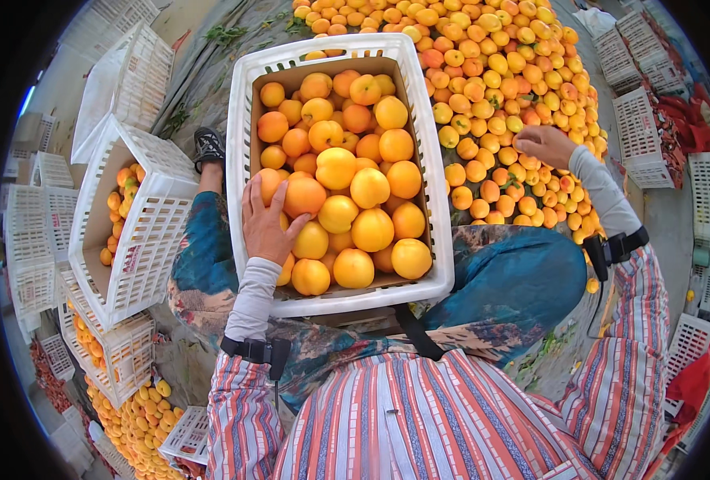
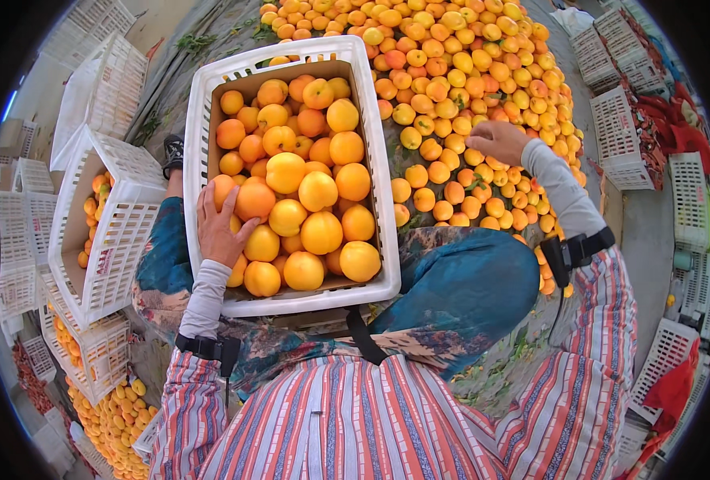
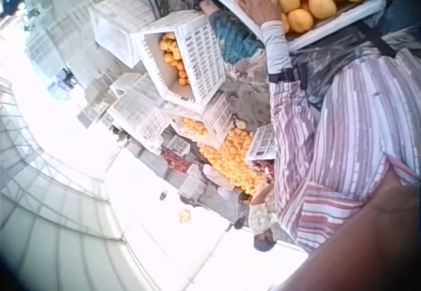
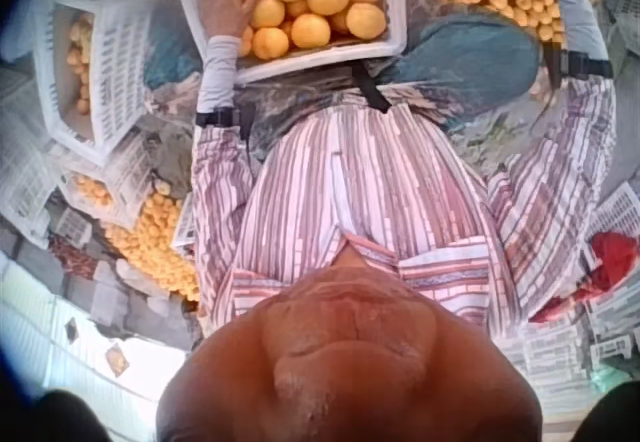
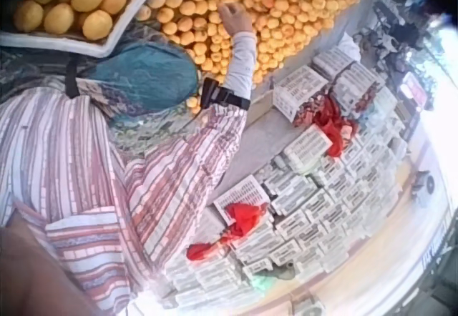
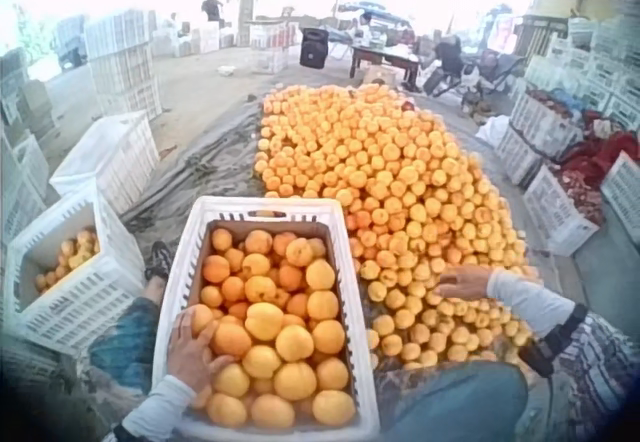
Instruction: Sorting and packing peaches from a large pile into a plastic crate.
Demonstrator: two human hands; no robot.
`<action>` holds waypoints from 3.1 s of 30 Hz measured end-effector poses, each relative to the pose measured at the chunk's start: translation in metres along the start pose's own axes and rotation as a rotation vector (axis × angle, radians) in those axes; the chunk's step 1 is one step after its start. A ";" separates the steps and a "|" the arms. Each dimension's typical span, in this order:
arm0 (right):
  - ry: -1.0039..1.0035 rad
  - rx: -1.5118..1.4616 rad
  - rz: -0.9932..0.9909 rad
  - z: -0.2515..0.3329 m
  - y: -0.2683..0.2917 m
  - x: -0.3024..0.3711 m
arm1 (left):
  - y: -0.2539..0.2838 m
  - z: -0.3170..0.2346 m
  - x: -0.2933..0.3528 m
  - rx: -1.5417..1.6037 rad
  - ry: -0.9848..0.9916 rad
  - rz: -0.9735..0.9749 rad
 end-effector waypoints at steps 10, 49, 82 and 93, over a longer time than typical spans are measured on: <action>-0.313 -0.223 -0.004 -0.128 -0.209 0.189 | -0.011 -0.007 0.003 0.037 -0.059 0.017; -0.742 0.110 -0.954 -0.290 -0.102 -0.009 | -0.021 -0.017 -0.003 0.157 0.032 0.124; -0.783 0.163 -0.794 -0.347 -0.083 -0.041 | -0.090 -0.029 -0.028 0.308 0.051 0.108; -1.087 0.013 -0.612 -0.365 -0.101 -0.083 | -0.036 -0.013 -0.006 0.199 0.172 0.071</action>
Point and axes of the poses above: each hand's wrist, its own x-axis away from the middle knuckle, its own y-axis out of the back of the hand, z = x × y, the point moved 8 cm from there along -x, towards the middle knuckle, and after that the axes turned 15 degrees about -z, right-handed, at the moved point
